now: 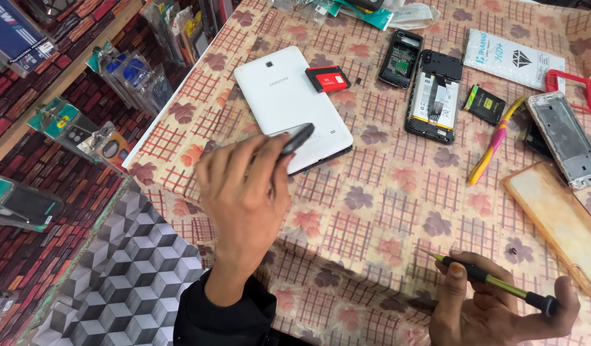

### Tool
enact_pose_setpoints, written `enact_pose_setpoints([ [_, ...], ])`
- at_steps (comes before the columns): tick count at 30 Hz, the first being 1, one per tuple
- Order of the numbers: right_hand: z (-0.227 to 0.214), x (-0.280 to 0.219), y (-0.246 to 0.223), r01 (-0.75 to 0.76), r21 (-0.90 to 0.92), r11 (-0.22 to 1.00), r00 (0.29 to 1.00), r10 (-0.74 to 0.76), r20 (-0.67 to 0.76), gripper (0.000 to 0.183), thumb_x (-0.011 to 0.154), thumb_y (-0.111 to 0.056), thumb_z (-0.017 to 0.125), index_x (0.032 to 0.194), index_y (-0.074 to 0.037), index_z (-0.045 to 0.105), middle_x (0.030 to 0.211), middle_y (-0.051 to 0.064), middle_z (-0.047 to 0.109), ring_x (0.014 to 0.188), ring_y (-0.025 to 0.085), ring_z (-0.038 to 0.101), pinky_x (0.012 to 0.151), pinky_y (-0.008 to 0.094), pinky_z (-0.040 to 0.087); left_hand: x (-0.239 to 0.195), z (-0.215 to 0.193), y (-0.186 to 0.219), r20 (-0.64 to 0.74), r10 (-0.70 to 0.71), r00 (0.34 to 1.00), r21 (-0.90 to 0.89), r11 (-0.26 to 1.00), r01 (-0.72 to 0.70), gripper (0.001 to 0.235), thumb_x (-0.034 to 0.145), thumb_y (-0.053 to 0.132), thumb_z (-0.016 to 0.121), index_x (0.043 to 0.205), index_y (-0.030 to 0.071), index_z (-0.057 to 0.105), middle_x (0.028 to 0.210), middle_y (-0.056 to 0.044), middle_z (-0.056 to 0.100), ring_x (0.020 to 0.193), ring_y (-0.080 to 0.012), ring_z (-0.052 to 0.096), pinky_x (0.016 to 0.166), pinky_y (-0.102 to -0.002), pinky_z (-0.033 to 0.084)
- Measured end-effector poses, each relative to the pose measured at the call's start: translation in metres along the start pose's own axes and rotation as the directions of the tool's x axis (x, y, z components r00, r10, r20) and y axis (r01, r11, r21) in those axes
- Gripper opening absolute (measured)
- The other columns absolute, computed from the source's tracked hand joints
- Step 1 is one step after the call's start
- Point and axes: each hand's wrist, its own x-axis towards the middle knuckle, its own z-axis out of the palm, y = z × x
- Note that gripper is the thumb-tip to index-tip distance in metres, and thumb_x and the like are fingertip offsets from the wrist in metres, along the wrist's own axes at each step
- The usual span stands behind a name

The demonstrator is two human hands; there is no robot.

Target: The person disassembles a black mobile phone using a screwdriver, removes the back cover, and extracts the motherboard. They then place the back cover on a white Samsung tablet and proceed to disassemble the tablet, removing its back cover and motherboard. Finally, they handle a disassembled phone frame and motherboard.

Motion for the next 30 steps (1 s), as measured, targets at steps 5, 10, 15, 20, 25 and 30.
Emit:
enact_pose_setpoints([
  [5, -0.003, -0.004, 0.008, 0.005, -0.062, 0.998, 1.000, -0.006, -0.006, 0.082, 0.114, 0.003, 0.062, 0.159, -0.024, -0.002, 0.111, 0.027, 0.066, 0.098, 0.029, 0.075, 0.098, 0.039, 0.065, 0.000, -0.010, -0.008, -0.032, -0.032, 0.999, 0.043, 0.999, 0.033, 0.027, 0.087, 0.005, 0.083, 0.113, 0.010, 0.078, 0.110, 0.001, 0.070, 0.096, -0.0204, 0.064, 0.081, -0.034, 0.054],
  [10, 0.003, -0.011, 0.017, 0.023, -0.022, 0.999, 0.995, -0.025, -0.093, 0.087, 0.113, 0.001, 0.063, 0.160, -0.025, -0.005, 0.110, 0.023, 0.066, 0.098, 0.025, 0.075, 0.101, 0.036, 0.064, 0.003, -0.005, -0.010, 0.002, -0.054, 0.999, 0.173, 0.983, 0.053, 0.027, 0.084, 0.006, 0.086, 0.109, 0.010, 0.078, 0.105, 0.002, 0.068, 0.093, -0.0199, 0.064, 0.073, -0.033, 0.054],
  [15, -0.002, -0.008, 0.019, 0.049, -0.037, 0.998, 0.996, -0.052, -0.073, 0.086, 0.115, 0.001, 0.062, 0.159, -0.023, -0.007, 0.107, 0.023, 0.066, 0.093, 0.026, 0.075, 0.096, 0.036, 0.066, 0.004, 0.003, -0.009, 0.019, -0.049, 0.999, 0.212, 0.976, 0.044, 0.027, 0.084, 0.009, 0.086, 0.111, 0.011, 0.078, 0.104, 0.001, 0.068, 0.090, -0.0200, 0.064, 0.067, -0.033, 0.053],
  [20, -0.001, -0.003, 0.014, 0.055, -0.060, 0.997, 0.997, -0.058, -0.041, 0.086, 0.116, 0.001, 0.062, 0.158, -0.022, -0.009, 0.104, 0.023, 0.067, 0.087, 0.026, 0.075, 0.092, 0.035, 0.067, 0.003, 0.011, -0.012, 0.084, -0.140, 0.986, 0.209, 0.970, 0.120, 0.028, 0.087, 0.011, 0.085, 0.114, 0.013, 0.080, 0.107, 0.000, 0.068, 0.086, -0.0215, 0.065, 0.065, -0.036, 0.054],
  [25, 0.006, 0.000, 0.011, 0.029, 0.060, 0.998, 0.998, -0.025, -0.059, 0.085, 0.112, 0.004, 0.063, 0.157, -0.026, -0.003, 0.095, 0.024, 0.067, 0.078, 0.027, 0.073, 0.082, 0.037, 0.067, 0.004, 0.021, -0.020, 0.209, -0.234, 0.949, 0.181, 0.963, 0.198, 0.029, 0.093, 0.012, 0.075, 0.121, 0.007, 0.075, 0.122, -0.008, 0.066, 0.099, -0.0289, 0.070, 0.076, -0.042, 0.057],
  [30, 0.006, -0.001, 0.012, 0.010, 0.065, 0.998, 0.999, -0.007, -0.050, 0.085, 0.110, 0.004, 0.064, 0.156, -0.029, 0.000, 0.095, 0.025, 0.068, 0.077, 0.027, 0.072, 0.078, 0.037, 0.065, -0.004, 0.028, -0.024, 0.224, -0.199, 0.954, 0.256, 0.956, 0.140, 0.038, 0.101, 0.025, 0.067, 0.129, -0.001, 0.068, 0.134, -0.022, 0.060, 0.114, -0.0372, 0.066, 0.087, -0.042, 0.057],
])
